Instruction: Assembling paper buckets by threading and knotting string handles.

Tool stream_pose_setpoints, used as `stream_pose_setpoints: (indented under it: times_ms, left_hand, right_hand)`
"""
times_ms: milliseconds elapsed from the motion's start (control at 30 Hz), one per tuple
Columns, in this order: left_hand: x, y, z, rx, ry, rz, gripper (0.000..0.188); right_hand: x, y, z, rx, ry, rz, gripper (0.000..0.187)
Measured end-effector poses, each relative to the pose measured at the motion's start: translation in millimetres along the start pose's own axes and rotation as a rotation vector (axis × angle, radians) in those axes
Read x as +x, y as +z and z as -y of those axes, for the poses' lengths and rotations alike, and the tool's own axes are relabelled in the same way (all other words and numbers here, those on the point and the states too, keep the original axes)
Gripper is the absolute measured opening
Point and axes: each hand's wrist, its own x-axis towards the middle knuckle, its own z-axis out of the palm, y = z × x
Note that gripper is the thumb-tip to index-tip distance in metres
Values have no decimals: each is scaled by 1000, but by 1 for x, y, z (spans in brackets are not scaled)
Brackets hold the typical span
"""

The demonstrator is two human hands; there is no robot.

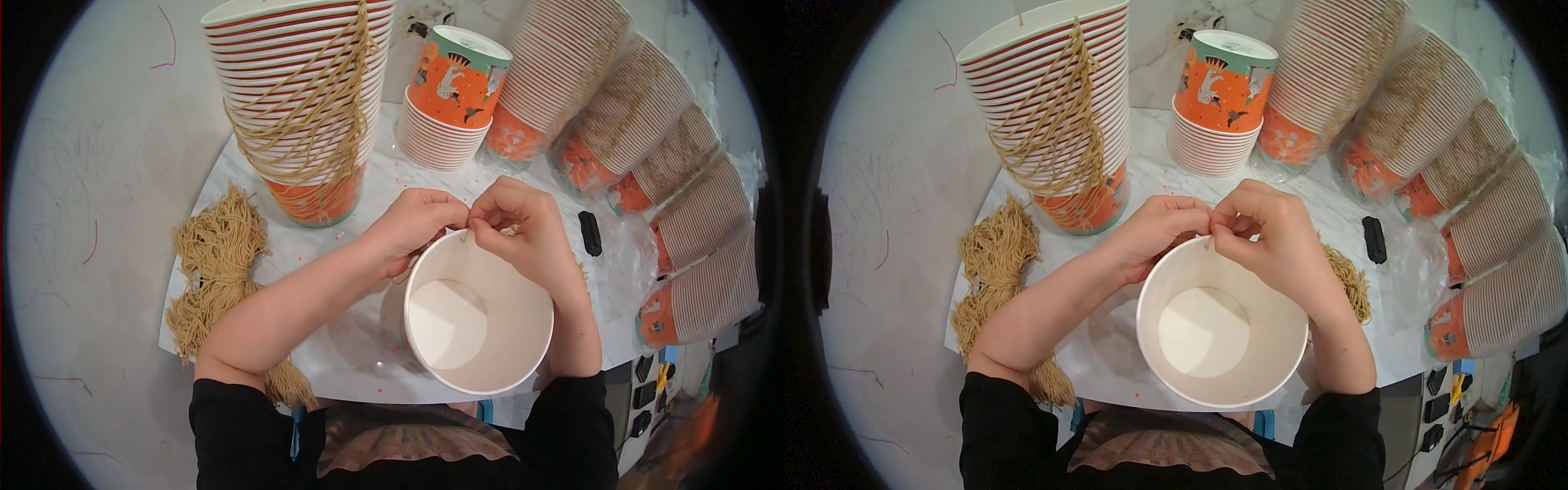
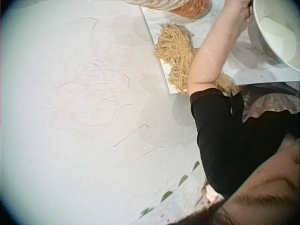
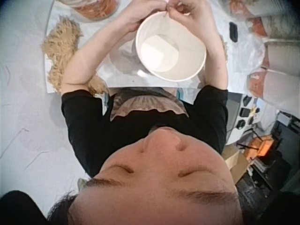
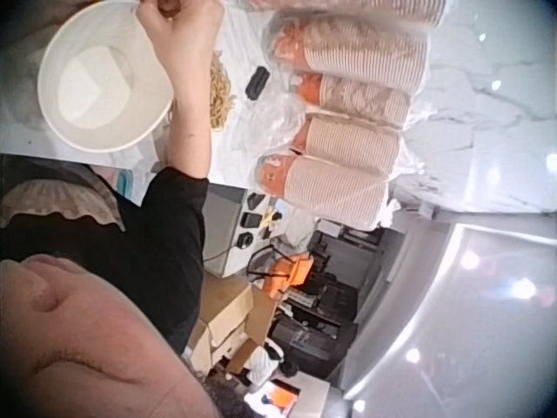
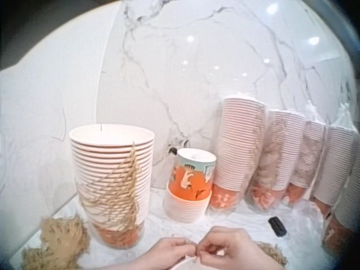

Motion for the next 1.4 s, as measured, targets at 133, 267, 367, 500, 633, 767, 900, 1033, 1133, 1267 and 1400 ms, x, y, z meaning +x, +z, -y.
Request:
stream_pose_setpoints:
  times_ms: [133,267,367,500,633,767,900,1033,1133,1267,1400]
  left_hand:
    - [-6,3,-6,-6,-17,-1,11]
    - [-6,14,1,-52,143,-82,12]
    - [-5,14,5,-65,225,-100,12]
    - [-3,10,4,-84,230,-76,15]
    - [-1,7,1,-108,172,-62,17]
    - [0,5,0,-101,177,-50,17]
    - [-2,4,-1,-92,153,-48,20]
    - [-3,7,-1,-124,152,-57,19]
    - [-4,7,-3,-136,151,-34,20]
    - [-4,6,-2,-135,156,-27,21]
    - [-4,6,-3,-88,148,-6,20]
  right_hand:
    - [-1,-3,0,-31,21,-11,9]
    - [0,-2,-6,43,48,-54,9]
    - [1,-3,-8,112,97,-90,8]
    - [3,-7,-8,215,218,-66,7]
    - [5,-11,-15,231,228,-14,7]
    - [7,-11,-15,244,237,13,8]
    - [9,-11,-18,289,254,35,8]
    - [10,-13,-20,349,282,45,8]
    - [9,-15,-15,399,309,38,8]
    - [8,-13,-18,347,272,16,8]
    - [6,-10,-16,297,235,-17,9]
